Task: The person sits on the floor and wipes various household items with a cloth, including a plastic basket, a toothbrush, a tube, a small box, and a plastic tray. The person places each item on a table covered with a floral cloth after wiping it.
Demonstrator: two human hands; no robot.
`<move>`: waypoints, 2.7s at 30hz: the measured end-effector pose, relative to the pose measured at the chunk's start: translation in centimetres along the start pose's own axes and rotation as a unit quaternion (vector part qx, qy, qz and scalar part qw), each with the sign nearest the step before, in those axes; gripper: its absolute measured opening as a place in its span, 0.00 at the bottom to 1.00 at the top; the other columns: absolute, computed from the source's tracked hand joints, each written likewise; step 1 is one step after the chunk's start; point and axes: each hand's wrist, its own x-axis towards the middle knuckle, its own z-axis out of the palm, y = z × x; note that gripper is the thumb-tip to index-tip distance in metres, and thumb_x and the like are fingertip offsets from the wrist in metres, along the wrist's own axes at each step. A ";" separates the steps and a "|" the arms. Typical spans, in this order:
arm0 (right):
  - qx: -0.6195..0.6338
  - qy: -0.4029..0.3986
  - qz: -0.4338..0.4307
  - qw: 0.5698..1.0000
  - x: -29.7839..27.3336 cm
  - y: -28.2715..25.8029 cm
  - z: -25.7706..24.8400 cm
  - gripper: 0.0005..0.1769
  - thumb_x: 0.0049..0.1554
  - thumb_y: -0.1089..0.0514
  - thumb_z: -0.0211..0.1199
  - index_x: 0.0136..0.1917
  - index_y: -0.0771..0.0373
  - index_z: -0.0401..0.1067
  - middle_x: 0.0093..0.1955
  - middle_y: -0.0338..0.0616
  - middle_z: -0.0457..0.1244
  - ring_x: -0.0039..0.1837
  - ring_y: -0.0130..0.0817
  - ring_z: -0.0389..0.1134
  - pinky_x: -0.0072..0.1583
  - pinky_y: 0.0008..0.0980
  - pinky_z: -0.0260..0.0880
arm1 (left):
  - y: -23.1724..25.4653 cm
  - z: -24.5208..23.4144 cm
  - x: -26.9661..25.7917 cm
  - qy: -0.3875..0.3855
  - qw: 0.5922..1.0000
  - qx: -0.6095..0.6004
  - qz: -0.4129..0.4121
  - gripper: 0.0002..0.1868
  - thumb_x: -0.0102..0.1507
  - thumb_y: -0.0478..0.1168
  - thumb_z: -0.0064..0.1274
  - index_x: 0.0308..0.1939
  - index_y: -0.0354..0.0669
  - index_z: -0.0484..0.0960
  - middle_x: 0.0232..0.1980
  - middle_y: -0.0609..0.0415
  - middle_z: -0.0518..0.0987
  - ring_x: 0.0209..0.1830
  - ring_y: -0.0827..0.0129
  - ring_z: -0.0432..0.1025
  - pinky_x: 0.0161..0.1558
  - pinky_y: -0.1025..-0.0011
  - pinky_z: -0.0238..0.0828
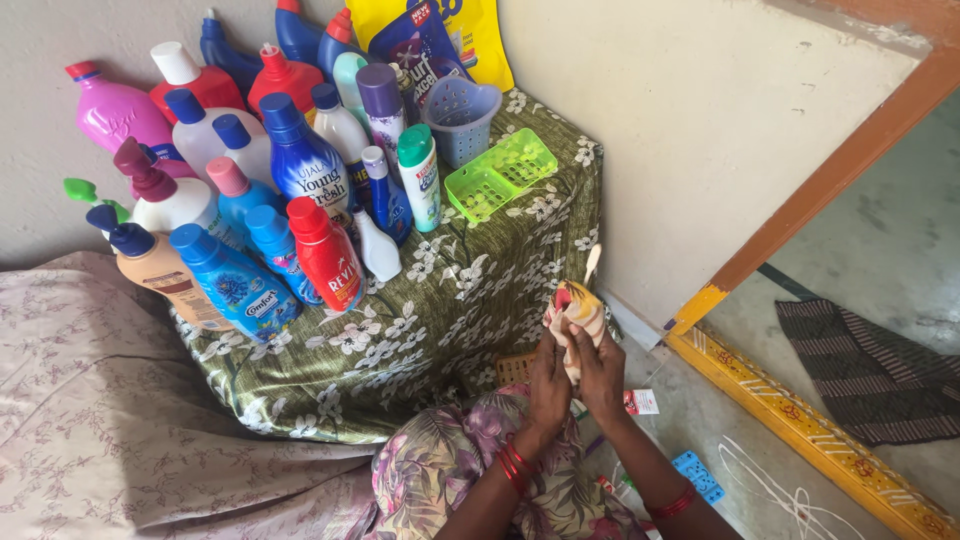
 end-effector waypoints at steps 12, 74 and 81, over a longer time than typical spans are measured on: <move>-0.074 0.138 -0.210 0.965 5.4 -4.8 -2.4 0.21 0.67 0.57 0.57 0.70 0.67 0.68 0.63 0.51 0.64 0.61 0.35 0.68 0.59 0.33 0.70 | 1.2 0.1 0.9 0.010 0.982 0.060 -0.177 0.16 0.71 0.44 0.46 0.59 0.40 0.75 0.28 0.54 0.69 0.29 0.71 0.61 0.32 0.66 0.62; -0.137 -0.120 -0.022 0.983 15.0 -12.4 6.8 0.14 0.56 0.58 0.68 0.54 0.66 0.79 0.49 0.43 0.72 0.47 0.28 0.75 0.43 0.26 0.78 | 6.6 -4.8 17.5 0.107 0.970 0.214 0.046 0.19 0.57 0.23 0.53 0.52 0.37 0.85 0.45 0.40 0.83 0.41 0.53 0.81 0.45 0.63 0.76; -0.348 -0.110 -0.328 0.872 22.9 -14.4 11.2 0.10 0.56 0.57 0.72 0.51 0.59 0.81 0.48 0.44 0.72 0.47 0.42 0.74 0.49 0.38 0.72 | 9.9 -6.4 27.0 0.156 0.944 0.286 0.056 0.19 0.59 0.28 0.53 0.56 0.33 0.78 0.38 0.38 0.82 0.38 0.44 0.79 0.41 0.53 0.74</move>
